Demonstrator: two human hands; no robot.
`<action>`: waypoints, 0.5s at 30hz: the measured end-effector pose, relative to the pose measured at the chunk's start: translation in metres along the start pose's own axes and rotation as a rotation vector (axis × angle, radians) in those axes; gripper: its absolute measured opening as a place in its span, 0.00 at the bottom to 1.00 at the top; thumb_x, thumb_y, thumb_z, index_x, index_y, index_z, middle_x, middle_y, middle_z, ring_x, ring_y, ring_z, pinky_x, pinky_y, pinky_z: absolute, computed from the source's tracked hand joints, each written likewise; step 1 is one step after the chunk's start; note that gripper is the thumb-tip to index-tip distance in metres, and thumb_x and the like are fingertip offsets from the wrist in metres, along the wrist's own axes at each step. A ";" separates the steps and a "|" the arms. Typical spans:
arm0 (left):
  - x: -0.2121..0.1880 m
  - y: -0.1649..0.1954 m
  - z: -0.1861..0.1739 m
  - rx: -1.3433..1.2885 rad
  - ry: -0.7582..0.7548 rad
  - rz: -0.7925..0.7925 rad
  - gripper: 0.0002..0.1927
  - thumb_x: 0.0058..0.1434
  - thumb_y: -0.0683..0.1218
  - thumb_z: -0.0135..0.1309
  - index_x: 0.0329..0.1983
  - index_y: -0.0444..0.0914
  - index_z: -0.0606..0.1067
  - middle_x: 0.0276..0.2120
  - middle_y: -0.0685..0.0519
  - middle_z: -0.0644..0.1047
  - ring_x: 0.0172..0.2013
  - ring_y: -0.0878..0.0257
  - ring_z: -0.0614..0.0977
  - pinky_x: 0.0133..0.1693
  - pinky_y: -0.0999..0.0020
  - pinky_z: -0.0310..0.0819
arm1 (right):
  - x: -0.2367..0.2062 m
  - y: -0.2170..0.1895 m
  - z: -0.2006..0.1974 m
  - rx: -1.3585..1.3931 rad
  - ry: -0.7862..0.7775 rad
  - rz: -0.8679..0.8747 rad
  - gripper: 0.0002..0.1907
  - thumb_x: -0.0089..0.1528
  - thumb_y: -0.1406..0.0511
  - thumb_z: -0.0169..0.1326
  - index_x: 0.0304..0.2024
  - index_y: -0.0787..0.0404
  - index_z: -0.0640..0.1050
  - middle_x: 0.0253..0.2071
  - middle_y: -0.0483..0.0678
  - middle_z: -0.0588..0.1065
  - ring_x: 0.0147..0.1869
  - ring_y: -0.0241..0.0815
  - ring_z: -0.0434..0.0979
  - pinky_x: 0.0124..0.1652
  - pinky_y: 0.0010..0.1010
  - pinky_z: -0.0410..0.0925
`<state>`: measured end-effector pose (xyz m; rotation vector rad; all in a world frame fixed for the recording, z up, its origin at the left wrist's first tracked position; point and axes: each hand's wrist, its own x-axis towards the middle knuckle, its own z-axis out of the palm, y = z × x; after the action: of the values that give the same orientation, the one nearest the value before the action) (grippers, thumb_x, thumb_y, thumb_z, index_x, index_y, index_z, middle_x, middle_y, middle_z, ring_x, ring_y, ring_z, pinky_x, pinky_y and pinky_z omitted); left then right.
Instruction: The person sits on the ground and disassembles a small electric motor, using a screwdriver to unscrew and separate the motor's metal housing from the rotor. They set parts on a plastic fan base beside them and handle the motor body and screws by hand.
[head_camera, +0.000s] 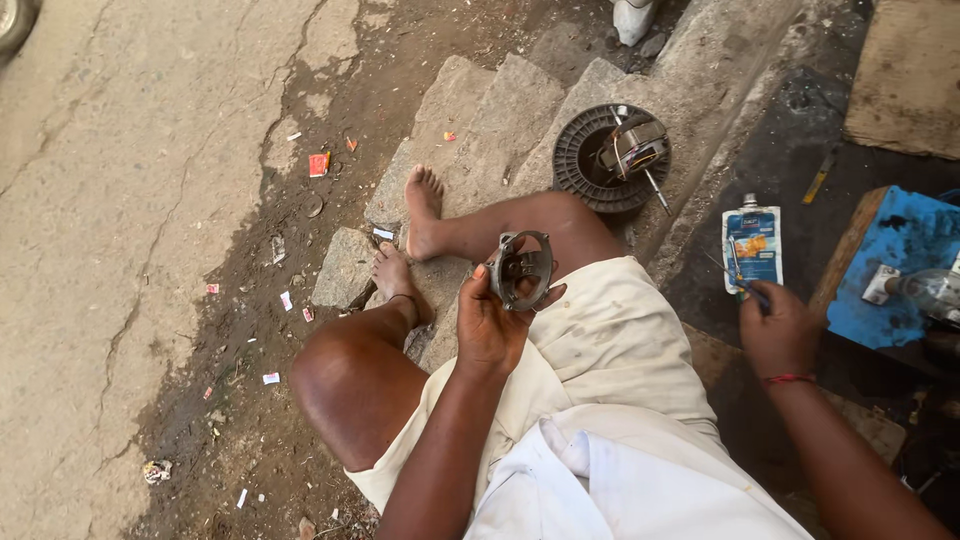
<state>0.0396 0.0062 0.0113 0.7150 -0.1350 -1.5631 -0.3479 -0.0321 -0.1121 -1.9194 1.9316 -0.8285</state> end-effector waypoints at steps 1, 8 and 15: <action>0.001 -0.001 -0.001 -0.045 -0.079 0.018 0.30 0.75 0.57 0.34 0.70 0.33 0.66 0.46 0.48 0.81 0.57 0.50 0.79 0.62 0.40 0.73 | -0.009 0.010 0.008 -0.076 -0.005 0.032 0.10 0.68 0.64 0.58 0.49 0.61 0.82 0.42 0.57 0.80 0.46 0.55 0.81 0.49 0.45 0.73; 0.002 -0.007 -0.001 -0.046 -0.069 0.004 0.29 0.74 0.56 0.34 0.69 0.33 0.66 0.40 0.48 0.81 0.51 0.55 0.82 0.60 0.38 0.72 | -0.037 0.034 0.030 -0.343 -0.025 -0.012 0.09 0.64 0.60 0.61 0.41 0.57 0.80 0.41 0.50 0.80 0.46 0.55 0.79 0.47 0.49 0.71; 0.000 -0.009 0.003 0.001 -0.112 -0.016 0.30 0.74 0.58 0.36 0.69 0.34 0.67 0.39 0.51 0.80 0.52 0.56 0.83 0.60 0.40 0.73 | -0.017 0.054 0.028 -0.469 -0.067 0.091 0.14 0.61 0.56 0.64 0.39 0.60 0.80 0.41 0.52 0.79 0.49 0.57 0.79 0.47 0.49 0.71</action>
<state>0.0302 0.0063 0.0087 0.6310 -0.2132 -1.6189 -0.3739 -0.0240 -0.1689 -2.0466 2.3025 -0.2939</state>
